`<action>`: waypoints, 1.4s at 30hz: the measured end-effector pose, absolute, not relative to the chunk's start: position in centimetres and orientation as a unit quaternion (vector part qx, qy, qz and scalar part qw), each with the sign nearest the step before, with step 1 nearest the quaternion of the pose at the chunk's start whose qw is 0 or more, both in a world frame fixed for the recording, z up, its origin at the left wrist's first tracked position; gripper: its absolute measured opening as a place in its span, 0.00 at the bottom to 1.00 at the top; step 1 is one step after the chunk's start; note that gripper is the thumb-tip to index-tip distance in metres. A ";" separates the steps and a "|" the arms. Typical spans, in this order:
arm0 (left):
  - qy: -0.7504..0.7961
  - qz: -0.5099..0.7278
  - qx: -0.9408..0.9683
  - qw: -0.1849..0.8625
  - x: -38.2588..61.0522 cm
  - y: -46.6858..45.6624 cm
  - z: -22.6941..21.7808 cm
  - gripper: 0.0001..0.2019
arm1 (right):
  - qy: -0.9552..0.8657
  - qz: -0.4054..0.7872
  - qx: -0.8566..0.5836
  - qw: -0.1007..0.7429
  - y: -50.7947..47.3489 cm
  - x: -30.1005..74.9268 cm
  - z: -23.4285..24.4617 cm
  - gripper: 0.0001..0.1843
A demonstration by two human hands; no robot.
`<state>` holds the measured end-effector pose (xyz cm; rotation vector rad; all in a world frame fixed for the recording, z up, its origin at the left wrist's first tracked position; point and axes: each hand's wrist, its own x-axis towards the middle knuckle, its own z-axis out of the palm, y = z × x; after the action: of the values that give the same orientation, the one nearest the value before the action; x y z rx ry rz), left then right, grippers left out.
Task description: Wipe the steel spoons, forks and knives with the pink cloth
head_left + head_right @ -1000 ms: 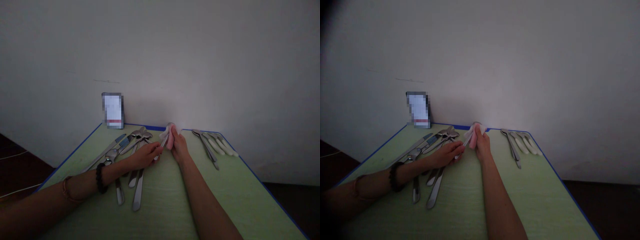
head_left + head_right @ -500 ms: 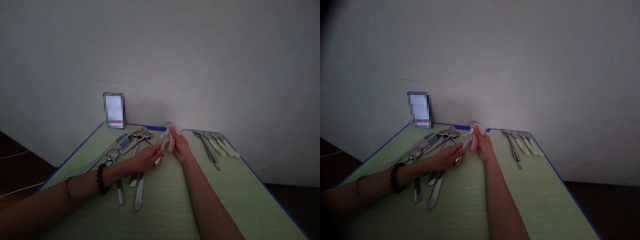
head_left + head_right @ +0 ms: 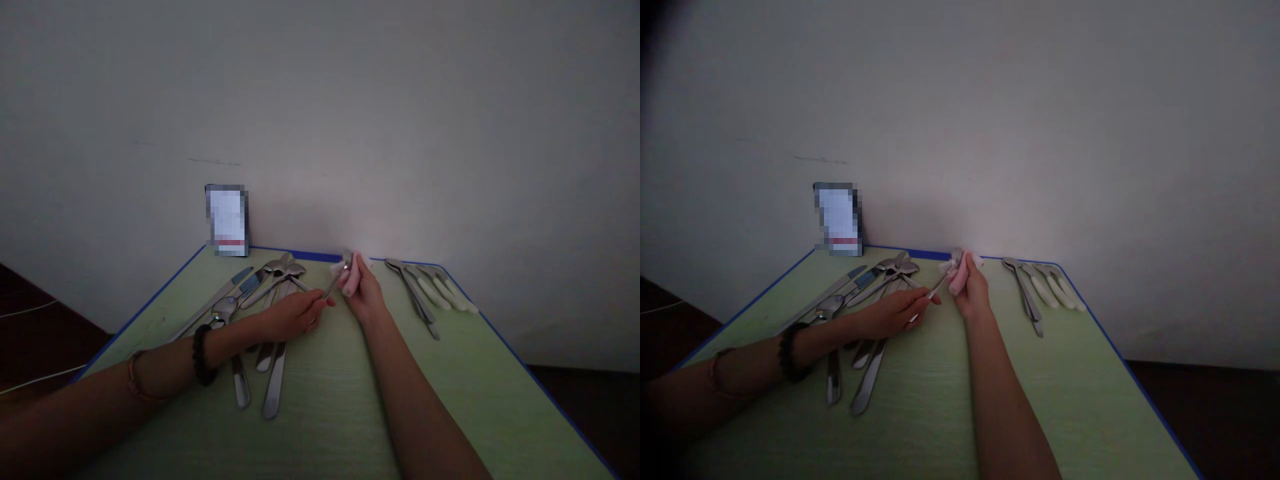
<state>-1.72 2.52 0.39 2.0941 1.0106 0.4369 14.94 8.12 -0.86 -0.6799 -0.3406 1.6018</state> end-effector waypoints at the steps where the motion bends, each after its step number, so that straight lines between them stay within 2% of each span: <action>1: 0.393 0.164 0.826 0.369 -1.7 2.5 0.4 0.18 | -0.138 0.700 -0.289 0.639 8.2 15.0 -0.8 0.05; 7: 0.377 0.164 0.836 0.363 -1.8 2.2 0.5 0.19 | -0.165 0.714 -0.259 0.629 8.1 15.9 -0.7 0.06; 21: 0.390 0.222 0.788 0.422 -1.6 2.6 -0.1 0.18 | -0.310 0.680 -0.352 0.564 7.1 15.5 -1.2 0.20; 28: 0.395 0.206 0.789 0.423 -1.6 2.7 0.3 0.20 | -0.268 0.659 -0.356 0.606 7.7 15.2 -1.4 0.20; 37: 0.384 0.198 0.799 0.419 -1.7 2.3 0.6 0.21 | -0.207 0.660 -0.299 0.658 8.0 15.7 -0.7 0.12; 42: 0.380 0.209 0.788 0.438 -1.8 2.4 0.2 0.21 | -0.264 0.641 -0.341 0.635 7.6 15.5 -0.9 0.18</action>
<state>-1.83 2.41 0.19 1.9588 0.9446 0.5199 15.52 7.57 -0.94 -0.7804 -0.6029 1.4657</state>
